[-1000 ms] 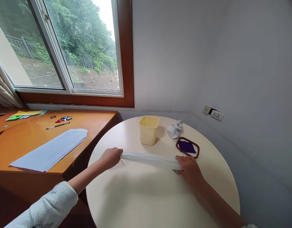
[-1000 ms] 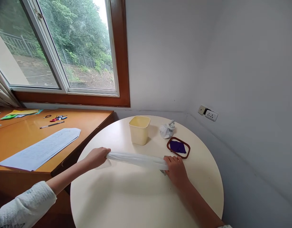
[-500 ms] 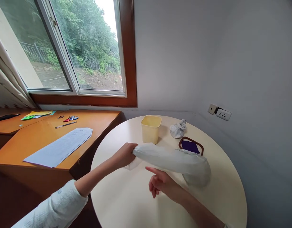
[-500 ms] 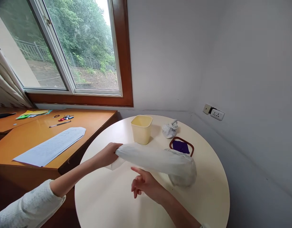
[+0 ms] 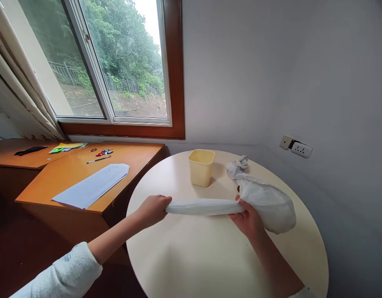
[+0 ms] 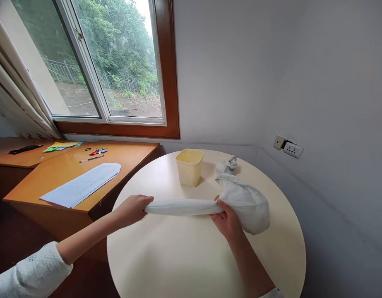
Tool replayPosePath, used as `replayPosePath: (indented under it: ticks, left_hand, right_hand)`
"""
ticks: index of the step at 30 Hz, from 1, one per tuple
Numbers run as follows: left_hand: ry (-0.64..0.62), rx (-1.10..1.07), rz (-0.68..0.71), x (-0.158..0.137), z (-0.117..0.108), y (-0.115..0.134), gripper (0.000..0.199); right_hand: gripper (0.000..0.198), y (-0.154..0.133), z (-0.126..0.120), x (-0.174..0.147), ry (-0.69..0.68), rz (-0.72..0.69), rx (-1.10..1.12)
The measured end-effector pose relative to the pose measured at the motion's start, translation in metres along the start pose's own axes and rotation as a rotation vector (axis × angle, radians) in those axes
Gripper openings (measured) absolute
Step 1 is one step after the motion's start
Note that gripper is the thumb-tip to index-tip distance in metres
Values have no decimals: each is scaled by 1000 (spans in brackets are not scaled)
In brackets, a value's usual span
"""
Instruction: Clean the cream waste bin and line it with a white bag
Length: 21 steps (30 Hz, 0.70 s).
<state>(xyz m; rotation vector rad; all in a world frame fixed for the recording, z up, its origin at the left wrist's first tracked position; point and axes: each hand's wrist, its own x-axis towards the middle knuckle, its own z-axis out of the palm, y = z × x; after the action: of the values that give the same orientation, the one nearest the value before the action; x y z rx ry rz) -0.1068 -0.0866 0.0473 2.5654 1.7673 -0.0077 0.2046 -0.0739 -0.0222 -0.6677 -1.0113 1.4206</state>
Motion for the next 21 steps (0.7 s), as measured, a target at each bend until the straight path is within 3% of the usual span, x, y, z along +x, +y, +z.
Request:
replayPosePath:
  ticks: [9,15,21]
  left_hand:
    - [121,-156,-124,8,11,-12,12]
    - [236,-377,-213,16,20,-29,14]
    - [340,-594,-243,43,25,-20,21]
  right_hand:
    - [13,-15,-7,7,285,24,481]
    - [13,-21,-11,9,290,-7,599]
    - [12,-27,-18,10,341,-29,639]
